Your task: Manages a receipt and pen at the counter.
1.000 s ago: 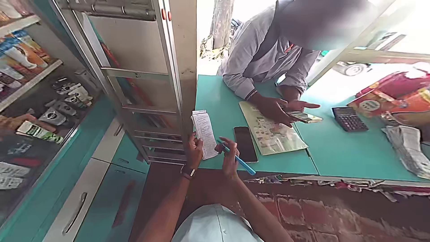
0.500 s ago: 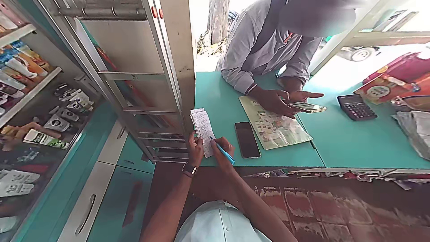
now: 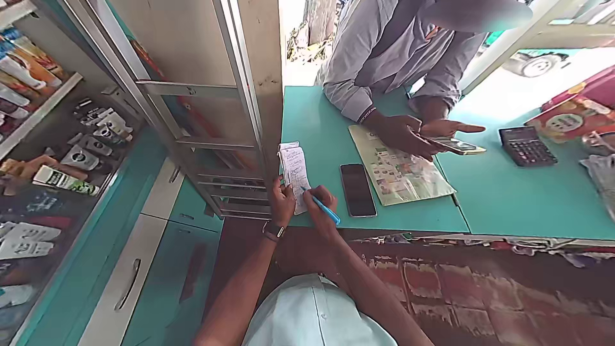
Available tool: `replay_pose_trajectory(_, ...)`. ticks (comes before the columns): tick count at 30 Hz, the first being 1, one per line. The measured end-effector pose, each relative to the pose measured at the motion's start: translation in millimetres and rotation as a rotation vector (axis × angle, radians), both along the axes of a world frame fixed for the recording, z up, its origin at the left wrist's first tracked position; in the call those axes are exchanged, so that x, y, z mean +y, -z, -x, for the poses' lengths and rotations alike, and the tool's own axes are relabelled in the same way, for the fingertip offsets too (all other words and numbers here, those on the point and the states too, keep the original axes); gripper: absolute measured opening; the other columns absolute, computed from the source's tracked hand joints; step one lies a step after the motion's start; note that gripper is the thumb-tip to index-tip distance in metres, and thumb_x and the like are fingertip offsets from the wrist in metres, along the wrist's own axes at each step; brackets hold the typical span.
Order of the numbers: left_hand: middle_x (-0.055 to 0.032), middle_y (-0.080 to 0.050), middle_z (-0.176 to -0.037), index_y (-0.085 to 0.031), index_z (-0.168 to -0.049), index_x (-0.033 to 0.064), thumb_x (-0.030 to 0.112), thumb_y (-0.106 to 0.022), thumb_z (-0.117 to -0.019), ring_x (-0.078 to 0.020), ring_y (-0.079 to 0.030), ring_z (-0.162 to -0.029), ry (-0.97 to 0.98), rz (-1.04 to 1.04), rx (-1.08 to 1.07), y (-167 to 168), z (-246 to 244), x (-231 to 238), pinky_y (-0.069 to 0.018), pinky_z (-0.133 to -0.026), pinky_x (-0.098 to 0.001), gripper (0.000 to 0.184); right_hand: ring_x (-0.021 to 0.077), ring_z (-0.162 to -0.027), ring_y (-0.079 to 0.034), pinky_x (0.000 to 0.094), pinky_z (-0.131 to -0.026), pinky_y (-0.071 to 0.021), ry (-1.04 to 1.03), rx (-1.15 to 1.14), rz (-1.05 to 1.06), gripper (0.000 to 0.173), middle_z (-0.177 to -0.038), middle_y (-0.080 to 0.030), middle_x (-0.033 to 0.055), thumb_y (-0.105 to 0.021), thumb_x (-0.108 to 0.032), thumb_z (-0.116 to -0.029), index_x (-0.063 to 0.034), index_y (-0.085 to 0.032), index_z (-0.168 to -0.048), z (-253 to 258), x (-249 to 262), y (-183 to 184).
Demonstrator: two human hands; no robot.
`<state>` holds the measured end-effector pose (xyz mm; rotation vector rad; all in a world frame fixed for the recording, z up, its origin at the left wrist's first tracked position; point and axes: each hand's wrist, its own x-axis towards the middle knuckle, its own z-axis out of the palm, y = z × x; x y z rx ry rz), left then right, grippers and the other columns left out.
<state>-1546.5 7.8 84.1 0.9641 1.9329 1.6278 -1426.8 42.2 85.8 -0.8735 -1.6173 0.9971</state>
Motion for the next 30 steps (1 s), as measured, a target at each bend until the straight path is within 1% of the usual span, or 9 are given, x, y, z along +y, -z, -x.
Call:
replay_pose_trajectory(6, -0.0086, -0.070, -0.080, -0.053, -0.134, -0.0077, 0.005, -0.058, -0.0975, -0.0106, -0.065, -0.067, 0.027, -0.102, -0.040, 3.8, 1.3, 1.1, -0.0571, -0.069, -0.0300, 0.039, 0.0071, -0.061, -0.062, 0.0230, -0.057, -0.0536, 0.124, 0.177, 0.098, 0.007, -0.072, -0.066, 0.0028, -0.065, -0.004, -0.0925, 0.0001, -0.065, -0.087, -2.7, 3.5, -2.9)
replay_pose_trajectory(8, -0.0083, -0.070, -0.081, -0.053, -0.133, -0.0078, 0.005, -0.057, -0.0977, -0.0107, -0.066, -0.069, 0.025, -0.140, -0.056, 3.3, 1.1, 1.0, -0.0581, -0.070, -0.0296, 0.038, 0.0114, -0.071, -0.065, 0.0252, -0.065, -0.0566, 0.156, 0.336, 0.137, 0.007, -0.083, -0.069, 0.0064, -0.058, -0.003, -0.0979, 0.0021, -0.062, -0.098, -5.8, 7.0, -5.8)
replay_pose_trajectory(11, -0.0104, -0.071, -0.088, -0.052, -0.135, -0.0087, 0.005, -0.054, -0.0991, -0.0131, -0.069, -0.077, 0.033, -0.171, -0.076, 3.5, 2.2, -1.4, -0.0596, -0.077, -0.0315, 0.038, 0.0222, -0.102, -0.072, 0.0356, -0.090, -0.0600, 0.127, 0.374, 0.258, 0.039, -0.115, -0.071, 0.0173, -0.035, -0.018, -0.1110, 0.0098, -0.051, -0.133, -9.2, 9.8, -8.3)
replay_pose_trajectory(13, -0.0117, -0.072, -0.091, -0.051, -0.136, -0.0089, 0.005, -0.054, -0.0995, -0.0140, -0.071, -0.081, 0.037, -0.170, -0.077, 2.6, 2.8, -1.5, -0.0601, -0.080, -0.0326, 0.039, 0.0260, -0.108, -0.072, 0.0394, -0.096, -0.0591, 0.085, 0.373, 0.276, 0.054, -0.120, -0.071, 0.0221, -0.020, -0.027, -0.1129, 0.0127, -0.043, -0.141, -7.7, 11.3, -8.1)
replay_pose_trajectory(14, -0.0122, -0.073, -0.092, -0.051, -0.137, -0.0088, 0.005, -0.054, -0.0997, -0.0145, -0.071, -0.082, 0.040, -0.168, -0.079, 2.2, 3.3, -1.6, -0.0602, -0.081, -0.0330, 0.039, 0.0254, -0.107, -0.073, 0.0390, -0.097, -0.0590, 0.065, 0.349, 0.270, 0.054, -0.119, -0.071, 0.0222, -0.020, -0.026, -0.1129, 0.0133, -0.044, -0.141, -7.6, 11.1, -7.6)
replay_pose_trajectory(17, -0.0136, -0.073, -0.095, -0.049, -0.137, -0.0094, 0.004, -0.054, -0.1002, -0.0154, -0.072, -0.083, 0.046, -0.175, -0.105, -0.1, 3.1, -2.6, -0.0609, -0.082, -0.0336, 0.039, 0.0162, -0.103, -0.072, 0.0323, -0.095, -0.0581, -0.012, 0.146, 0.219, 0.037, -0.114, -0.074, 0.0160, -0.040, -0.010, -0.1086, 0.0099, -0.057, -0.134, -14.5, 9.2, -11.7)
replay_pose_trajectory(20, -0.0154, -0.072, -0.096, -0.048, -0.137, -0.0106, 0.003, -0.055, -0.1000, -0.0157, -0.072, -0.083, 0.042, -0.195, -0.143, -0.8, 2.0, -1.6, -0.0607, -0.082, -0.0336, 0.040, 0.0113, -0.096, -0.072, 0.0270, -0.087, -0.0577, -0.108, -0.066, 0.183, 0.038, -0.113, -0.074, 0.0154, -0.055, -0.005, -0.1008, 0.0066, -0.058, -0.137, -25.0, 6.0, -16.5)
replay_pose_trajectory(23, -0.0144, -0.073, -0.095, -0.048, -0.137, -0.0108, 0.003, -0.054, -0.1004, -0.0156, -0.072, -0.083, 0.044, -0.219, -0.155, -0.5, 1.3, -1.1, -0.0607, -0.082, -0.0337, 0.039, 0.0092, -0.077, -0.069, 0.0261, -0.073, -0.0567, -0.101, -0.170, 0.129, 0.042, -0.098, -0.076, 0.0119, -0.060, -0.004, -0.0964, 0.0048, -0.059, -0.138, -27.2, 1.1, -10.7)
replay_pose_trajectory(30, -0.0181, -0.072, -0.104, -0.046, -0.139, -0.0121, 0.004, -0.052, -0.1024, -0.0172, -0.072, -0.092, 0.079, -0.202, -0.144, 0.1, 4.8, -1.1, -0.0592, -0.088, -0.0345, 0.040, 0.0112, -0.077, -0.070, 0.0289, -0.072, -0.0576, -0.059, -0.251, 0.070, 0.044, -0.098, -0.076, 0.0109, -0.060, -0.006, -0.0972, 0.0028, -0.058, -0.140, -26.2, -5.2, -10.1)
